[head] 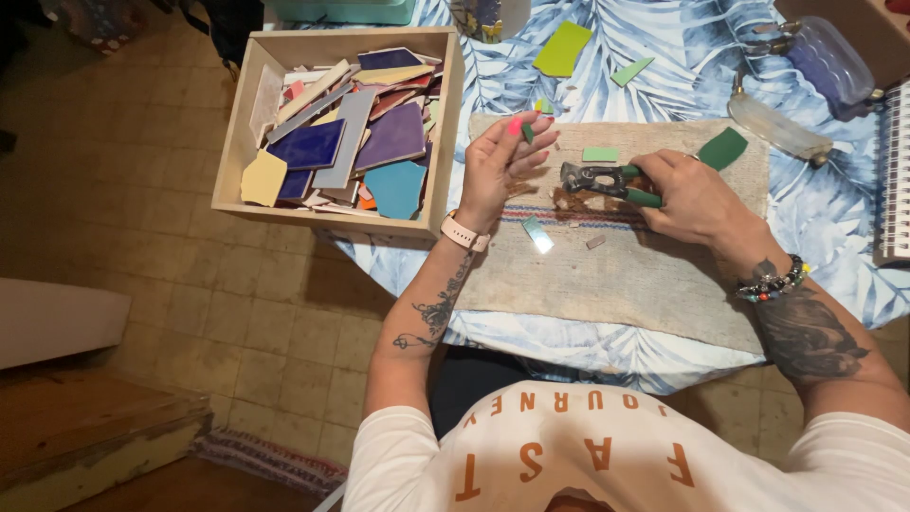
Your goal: Nipping small pieces of colored glass tiles using a hand tool
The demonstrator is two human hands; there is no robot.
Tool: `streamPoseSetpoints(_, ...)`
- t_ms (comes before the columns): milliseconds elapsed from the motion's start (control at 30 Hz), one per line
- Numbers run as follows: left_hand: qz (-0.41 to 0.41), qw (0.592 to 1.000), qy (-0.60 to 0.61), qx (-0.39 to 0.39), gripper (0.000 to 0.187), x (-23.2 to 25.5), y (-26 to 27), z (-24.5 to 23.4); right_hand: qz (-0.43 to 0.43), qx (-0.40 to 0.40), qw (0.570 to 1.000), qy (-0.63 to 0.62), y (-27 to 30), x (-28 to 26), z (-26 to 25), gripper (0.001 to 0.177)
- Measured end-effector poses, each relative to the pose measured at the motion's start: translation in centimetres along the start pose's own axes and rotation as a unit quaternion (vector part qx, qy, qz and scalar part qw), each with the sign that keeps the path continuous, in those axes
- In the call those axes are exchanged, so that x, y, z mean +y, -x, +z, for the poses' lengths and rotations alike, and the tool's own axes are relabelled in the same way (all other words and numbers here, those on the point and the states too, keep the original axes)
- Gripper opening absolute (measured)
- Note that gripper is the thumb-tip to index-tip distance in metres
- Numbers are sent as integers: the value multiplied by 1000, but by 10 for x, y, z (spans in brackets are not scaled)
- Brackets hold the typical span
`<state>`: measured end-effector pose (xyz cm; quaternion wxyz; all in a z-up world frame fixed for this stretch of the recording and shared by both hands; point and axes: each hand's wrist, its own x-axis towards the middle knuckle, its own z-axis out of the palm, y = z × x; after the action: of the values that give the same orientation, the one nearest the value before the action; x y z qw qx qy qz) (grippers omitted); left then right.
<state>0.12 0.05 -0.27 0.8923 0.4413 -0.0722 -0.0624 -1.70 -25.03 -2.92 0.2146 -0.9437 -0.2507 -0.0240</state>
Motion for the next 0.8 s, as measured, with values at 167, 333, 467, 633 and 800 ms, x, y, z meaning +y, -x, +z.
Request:
streamPoseSetpoints(167, -3, 1000, -10, 5, 45, 1, 0, 0, -1, 3, 1000, 9, 1, 2, 4, 46)
streamPoseSetpoints(333, -2, 1000, -14, -3, 50, 3, 1, 3, -69, 32, 997, 35, -2, 4, -1, 55)
streamPoseSetpoints(467, -9, 999, 31, -35, 44, 0, -1, -4, -143, 56, 988, 34, 3, -18, -20, 63)
streamPoseSetpoints(633, -20, 994, 90, -59, 32, -4, -1, -5, -143, 28, 989, 27, 22, -47, -37, 70)
streamPoseSetpoints(800, -52, 995, 69, -45, 32, -1, 5, 5, -141, 39, 989, 23, 42, -43, -24, 71)
